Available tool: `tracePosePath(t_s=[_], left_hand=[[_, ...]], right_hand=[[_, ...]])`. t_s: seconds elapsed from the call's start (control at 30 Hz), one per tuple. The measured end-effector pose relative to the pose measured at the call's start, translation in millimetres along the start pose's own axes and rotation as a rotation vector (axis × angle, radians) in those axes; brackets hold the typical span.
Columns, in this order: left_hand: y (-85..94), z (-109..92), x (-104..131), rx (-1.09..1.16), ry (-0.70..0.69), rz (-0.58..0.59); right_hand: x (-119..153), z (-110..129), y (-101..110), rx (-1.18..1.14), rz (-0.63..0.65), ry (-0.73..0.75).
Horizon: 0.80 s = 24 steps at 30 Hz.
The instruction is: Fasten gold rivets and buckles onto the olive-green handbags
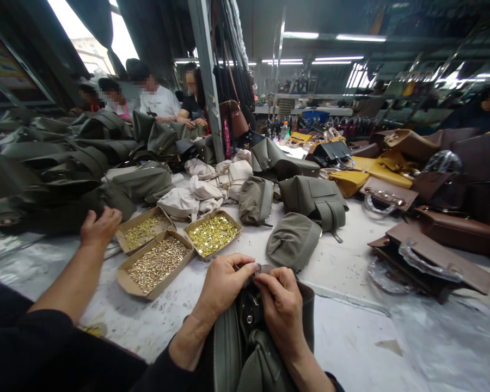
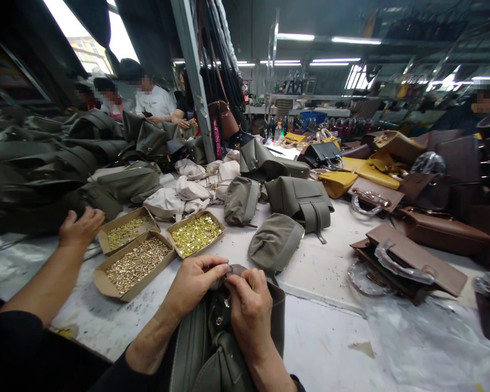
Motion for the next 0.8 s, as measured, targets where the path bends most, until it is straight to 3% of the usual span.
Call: tracePosePath(t_s=[0.8], left_hand=[[-0.6, -3.8, 3.5, -0.037, -0.03, 0.012]], right_hand=[[-9.2, -0.9, 5.5, -0.166, 0.03, -0.173]])
Point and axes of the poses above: each hand's wrist, its own x-axis away from the middle knuckle, its own y-axis out of the back of the hand, z = x × y, the point moved 5 cm from there along -x, towards the middle knuckle, and after that the axes turned 7 degrees about z, right-handed, at the moved point
